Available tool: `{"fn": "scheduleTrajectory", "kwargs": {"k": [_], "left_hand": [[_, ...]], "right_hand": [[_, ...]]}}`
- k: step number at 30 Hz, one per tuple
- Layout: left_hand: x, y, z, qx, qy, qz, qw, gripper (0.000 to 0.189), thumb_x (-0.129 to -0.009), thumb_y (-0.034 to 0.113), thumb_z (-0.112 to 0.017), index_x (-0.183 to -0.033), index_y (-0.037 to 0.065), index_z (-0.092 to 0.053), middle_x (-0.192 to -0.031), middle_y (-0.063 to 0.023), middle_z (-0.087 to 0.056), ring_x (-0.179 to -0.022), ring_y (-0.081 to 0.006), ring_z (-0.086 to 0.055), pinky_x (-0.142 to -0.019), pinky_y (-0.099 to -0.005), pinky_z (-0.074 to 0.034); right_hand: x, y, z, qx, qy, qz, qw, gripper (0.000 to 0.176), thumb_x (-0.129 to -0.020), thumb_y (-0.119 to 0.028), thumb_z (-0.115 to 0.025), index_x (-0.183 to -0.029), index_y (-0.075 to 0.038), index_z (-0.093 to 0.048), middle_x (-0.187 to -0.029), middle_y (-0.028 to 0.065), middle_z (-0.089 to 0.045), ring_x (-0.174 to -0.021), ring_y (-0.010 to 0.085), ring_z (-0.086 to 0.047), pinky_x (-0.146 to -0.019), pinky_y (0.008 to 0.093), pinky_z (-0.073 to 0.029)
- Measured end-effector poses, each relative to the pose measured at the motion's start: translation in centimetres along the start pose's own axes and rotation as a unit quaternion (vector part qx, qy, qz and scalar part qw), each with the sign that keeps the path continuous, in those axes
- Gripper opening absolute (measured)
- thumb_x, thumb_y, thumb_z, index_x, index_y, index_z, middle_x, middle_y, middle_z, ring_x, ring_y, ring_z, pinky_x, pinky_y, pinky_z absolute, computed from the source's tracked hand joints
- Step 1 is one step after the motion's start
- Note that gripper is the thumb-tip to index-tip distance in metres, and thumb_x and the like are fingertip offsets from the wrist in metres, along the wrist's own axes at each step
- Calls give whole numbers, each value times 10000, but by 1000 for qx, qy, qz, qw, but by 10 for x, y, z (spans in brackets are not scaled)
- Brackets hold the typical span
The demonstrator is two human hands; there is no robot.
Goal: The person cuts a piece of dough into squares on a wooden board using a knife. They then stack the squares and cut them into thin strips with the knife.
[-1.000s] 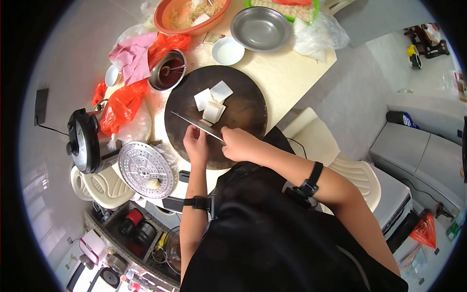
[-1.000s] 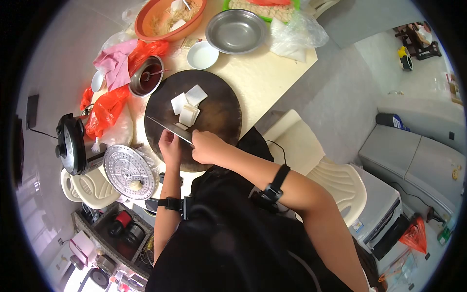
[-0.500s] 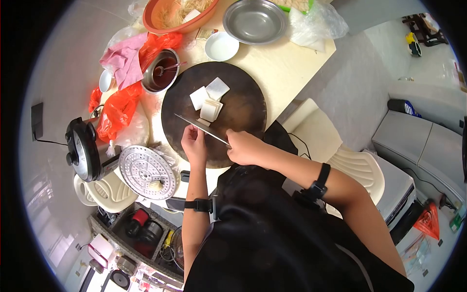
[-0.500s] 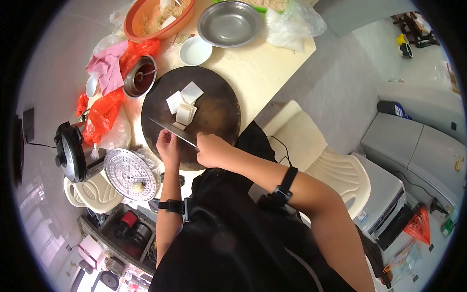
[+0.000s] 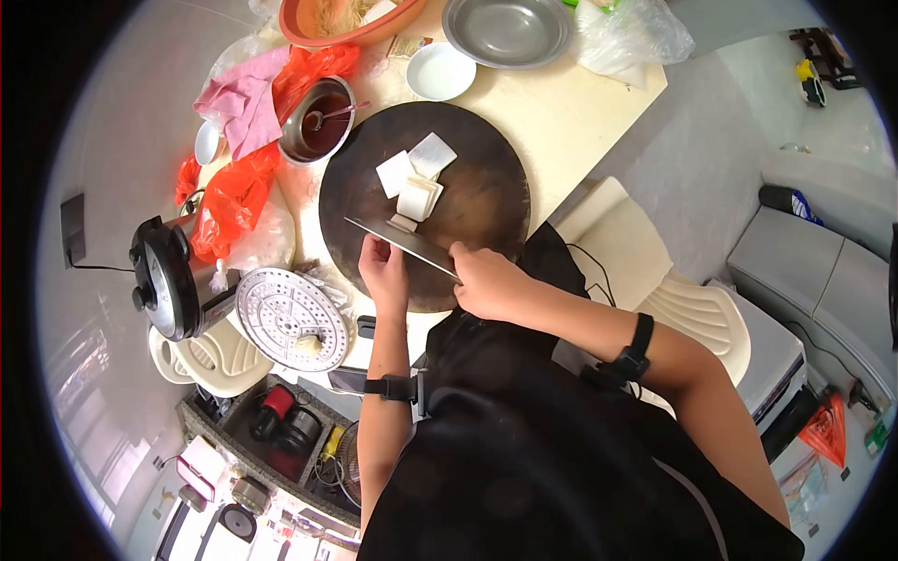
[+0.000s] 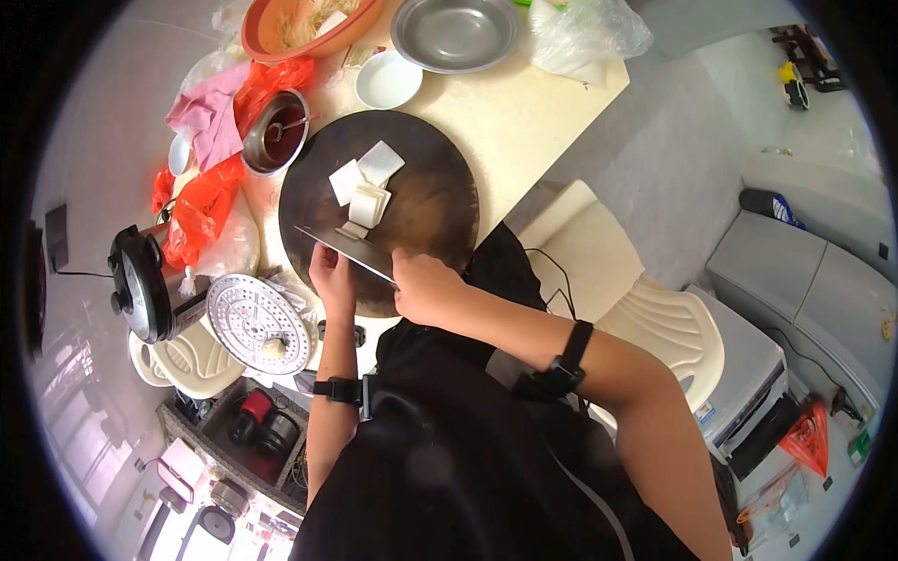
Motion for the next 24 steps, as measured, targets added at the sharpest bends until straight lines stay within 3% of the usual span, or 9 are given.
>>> {"fn": "scheduleTrajectory", "kwargs": {"k": [14,17,24], "left_hand": [[-9,-7,-4,7,-7,-9,1000,70,-1052,43,-686,-1033,9,-628,-954,10,-676,-872,-50,-625,-792,-216,-480],[-9,-9,-4,16,-9,-4,1000,75,-1049,40,-688,-1027,9,-624,-959,6,-678,-877,-50,-623,-793,-219,-482],[-7,-13,-3,27,-4,7,1000,74,-1045,29,-680,-1011,21,-615,-929,25,-654,-851,-40,-601,-767,-212,-464]], "right_hand": [[6,11,8,-8,6,-9,1000,386,-922,-82,-647,-1274,56,-566,-1009,285,-744,-985,462,-732,-887,538,-579],[-2,10,7,-9,-5,-1,1000,400,-918,-116,-716,-1233,57,-538,-1030,292,-732,-1008,485,-725,-880,560,-591],[-36,20,-4,31,17,-24,999,439,-917,-79,-661,-1333,8,-552,-1071,251,-745,-1048,452,-723,-897,558,-583]]}}
Point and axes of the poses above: each hand's wrist, its own x-axis away from the middle knuckle, its own z-axis out of the back of the hand, y = z × x, the point moved 7 cm from there along -x, towards the middle knuckle
